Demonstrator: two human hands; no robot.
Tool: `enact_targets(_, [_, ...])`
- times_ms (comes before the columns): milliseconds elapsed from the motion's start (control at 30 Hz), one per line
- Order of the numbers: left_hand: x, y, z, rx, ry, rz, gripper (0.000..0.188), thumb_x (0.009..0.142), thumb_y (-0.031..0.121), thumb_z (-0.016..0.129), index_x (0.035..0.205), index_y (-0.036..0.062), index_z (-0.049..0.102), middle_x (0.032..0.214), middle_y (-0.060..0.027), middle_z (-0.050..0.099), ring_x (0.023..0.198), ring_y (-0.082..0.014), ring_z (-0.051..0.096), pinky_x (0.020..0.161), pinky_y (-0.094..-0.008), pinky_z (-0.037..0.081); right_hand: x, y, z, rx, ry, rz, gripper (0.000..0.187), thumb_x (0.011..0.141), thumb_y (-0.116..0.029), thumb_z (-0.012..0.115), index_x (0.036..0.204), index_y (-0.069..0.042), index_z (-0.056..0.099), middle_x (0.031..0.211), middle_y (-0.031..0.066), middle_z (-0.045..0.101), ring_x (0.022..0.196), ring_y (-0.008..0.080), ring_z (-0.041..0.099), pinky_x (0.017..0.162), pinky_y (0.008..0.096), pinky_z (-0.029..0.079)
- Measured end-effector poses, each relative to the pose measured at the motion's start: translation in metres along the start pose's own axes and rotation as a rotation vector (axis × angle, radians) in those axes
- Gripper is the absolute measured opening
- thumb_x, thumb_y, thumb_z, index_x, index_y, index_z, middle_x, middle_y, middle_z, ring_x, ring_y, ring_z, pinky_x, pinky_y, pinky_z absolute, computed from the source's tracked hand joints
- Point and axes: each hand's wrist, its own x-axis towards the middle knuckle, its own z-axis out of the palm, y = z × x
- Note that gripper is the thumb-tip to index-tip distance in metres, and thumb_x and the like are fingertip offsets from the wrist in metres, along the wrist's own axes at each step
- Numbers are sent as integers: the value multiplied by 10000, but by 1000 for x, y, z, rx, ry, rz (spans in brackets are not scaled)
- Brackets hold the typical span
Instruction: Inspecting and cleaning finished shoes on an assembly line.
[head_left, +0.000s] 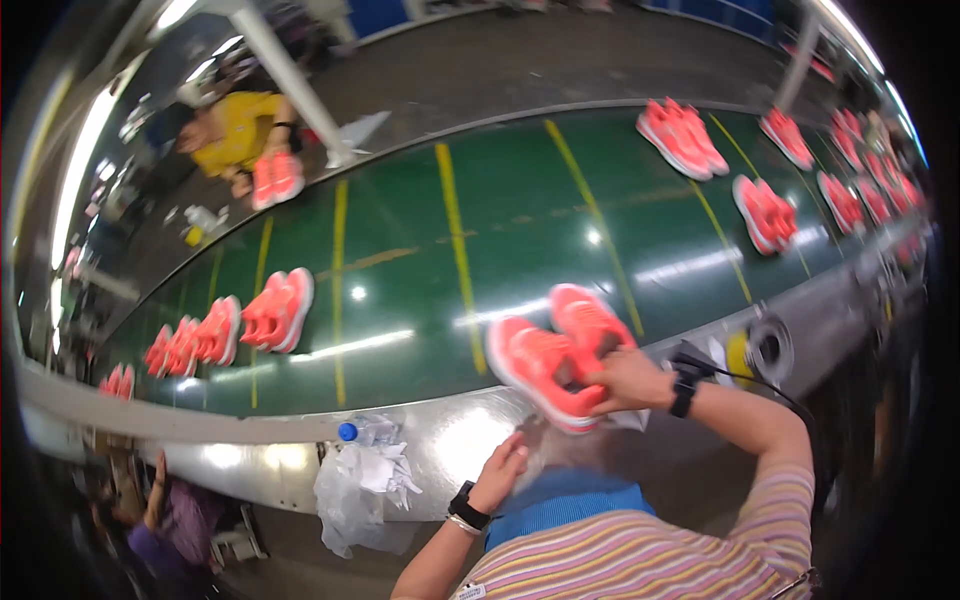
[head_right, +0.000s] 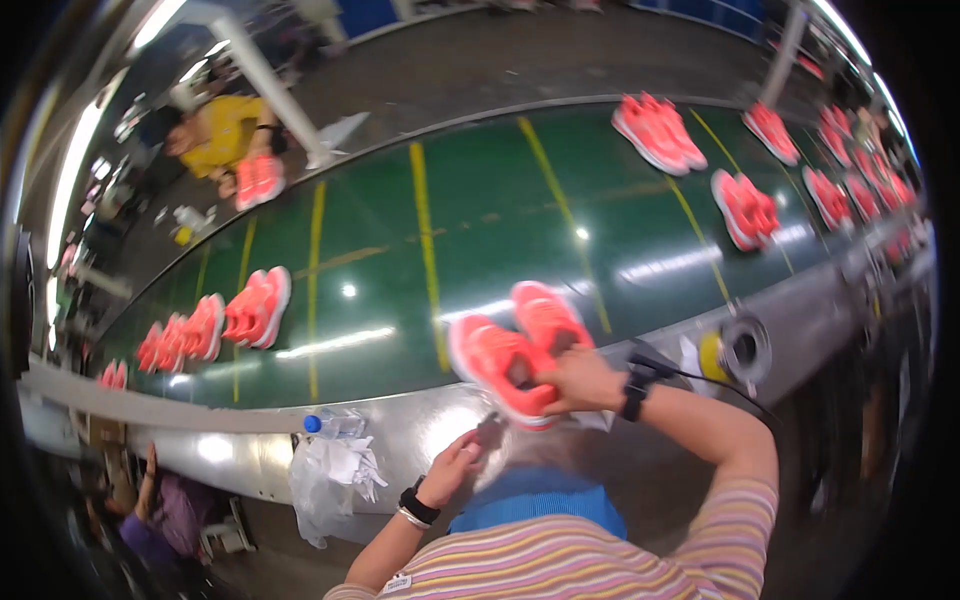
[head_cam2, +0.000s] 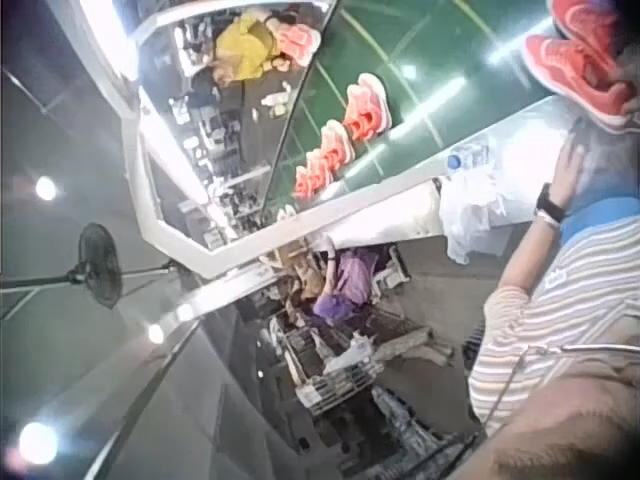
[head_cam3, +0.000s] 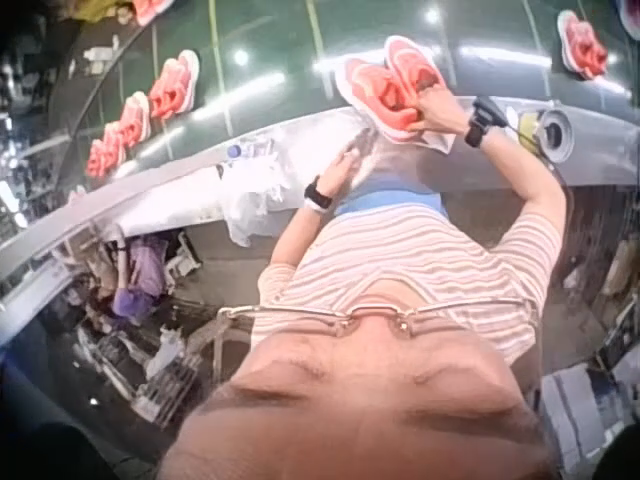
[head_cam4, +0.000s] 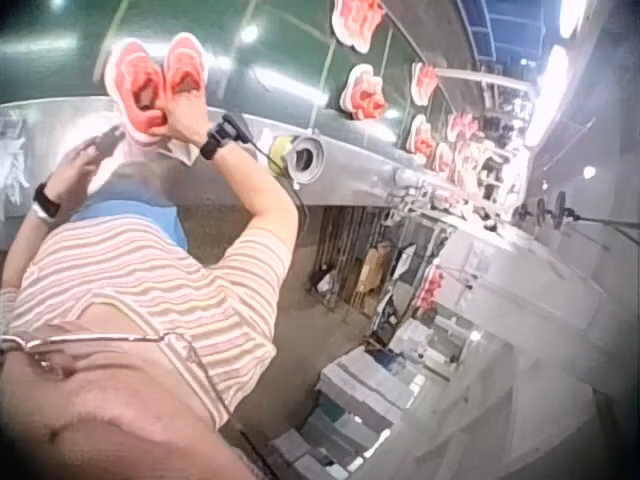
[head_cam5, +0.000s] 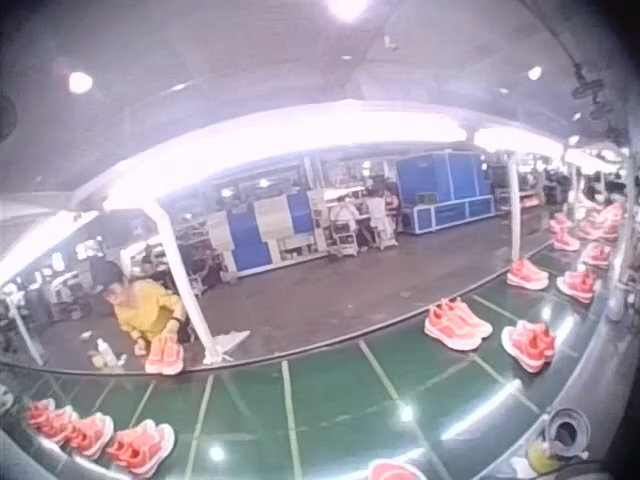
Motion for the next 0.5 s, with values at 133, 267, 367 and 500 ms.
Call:
enact_targets(133, [31,28,5,476,60,361,478,851,304,538,1211,1,452,1090,-195,508,976,-258,522,845,-337,424,-38,128,-18,-106,133,282,391,610,-386,718,885,-121,633,831,138,607,805,309,575,754,423,426])
enact_targets(267, [52,110,-17,822,205,540,428,829,298,559,1162,38,489,1021,-174,511,956,-282,510,841,-351,410,-66,255,-3,-84,47,714,505,551,-337,743,986,-121,605,922,163,595,918,328,537,839,467,386])
enact_targets(367, [73,176,-75,1080,328,549,425,805,263,564,1136,8,490,1062,-204,507,990,-340,481,884,-394,389,-73,296,29,-188,75,879,618,537,-301,754,1085,-130,525,960,195,568,923,365,527,821,470,404])
enact_targets(500, [103,248,-208,1493,651,146,423,713,217,625,1100,61,554,1022,-213,557,976,-354,523,853,-429,426,-64,263,6,-140,142,863,619,595,-173,729,1151,-82,472,1141,240,463,1090,392,435,934,448,340])
